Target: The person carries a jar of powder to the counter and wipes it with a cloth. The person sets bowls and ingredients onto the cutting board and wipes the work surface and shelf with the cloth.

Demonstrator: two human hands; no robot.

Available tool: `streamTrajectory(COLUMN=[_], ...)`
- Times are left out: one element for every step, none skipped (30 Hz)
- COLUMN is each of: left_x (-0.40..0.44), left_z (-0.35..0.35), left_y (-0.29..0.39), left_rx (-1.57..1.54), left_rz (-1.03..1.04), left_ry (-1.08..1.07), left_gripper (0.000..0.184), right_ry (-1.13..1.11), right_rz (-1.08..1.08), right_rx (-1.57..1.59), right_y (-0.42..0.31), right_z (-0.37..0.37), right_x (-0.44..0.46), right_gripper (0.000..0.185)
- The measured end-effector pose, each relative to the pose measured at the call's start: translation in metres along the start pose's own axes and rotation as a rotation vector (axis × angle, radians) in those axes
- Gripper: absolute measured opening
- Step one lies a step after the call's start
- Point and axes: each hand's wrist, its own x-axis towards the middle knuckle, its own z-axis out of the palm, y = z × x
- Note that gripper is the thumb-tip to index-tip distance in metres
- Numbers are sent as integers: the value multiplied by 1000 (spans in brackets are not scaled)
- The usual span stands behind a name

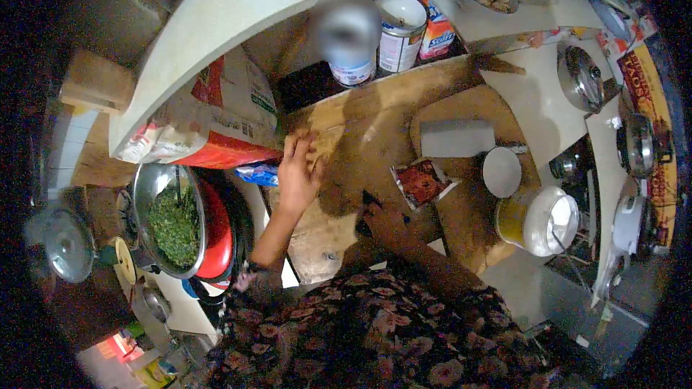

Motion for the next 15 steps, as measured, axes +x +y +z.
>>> streamTrajectory(left_x=[19, 36, 53, 68, 78, 85, 89, 91, 86, 82, 74, 63, 51, 36, 21], left_z=[4, 8, 17, 29, 43, 55, 70, 88, 71, 79, 92, 99, 105, 112, 117], left_y=[6, 11, 6, -5, -16, -27, -42, -58, -8, -3, 6, 24, 45, 70, 93], left_rx=[-53, -107, -105, -83, -65, -130, -207, -320, -480, -329, -505, -502, -486, -464, -575], left_rz=[-21, -43, -43, -83, -118, -144, -169, -92, -180, -186, -171, -97, 29, 154, 111], left_ry=[-2, -8, -12, -15, -25, -6, -6, 3, -88, -142, -214, -379, -452, -514, -681], left_gripper=[36, 36, 36, 35, 34, 34, 33, 32, 28, 25, 24, 25, 24, 24, 26], right_ry=[4, -116, -236, -234, -134, -33, -23, -10, 176, 360, 359, 305, 260, 265, 213], right_rz=[-3, 18, 41, 45, -5, -29, 42, 126, 104, 85, 162, 236, 292, 330, 387], right_rx=[-2, 70, 145, 151, 197, 241, 332, 428, 441, 435, 434, 577, 718, 717, 1016], right_y=[4, 3, 3, 5, 7, 10, 10, 9, 14, 21, 26, 27, 30, 33, 34], right_z=[1, -11, -18, -18, -16, -16, -34, -55, -63, -68, -77, -89, -96, -94, -91], right_x=[-3, -7, -9, -7, -5, -7, -7, -7, -8, -15, -32, -48, -59, -76, -104], right_gripper=[28, 27, 26, 26, 29, 31, 32, 33, 33, 32, 32, 31, 29, 29, 29])
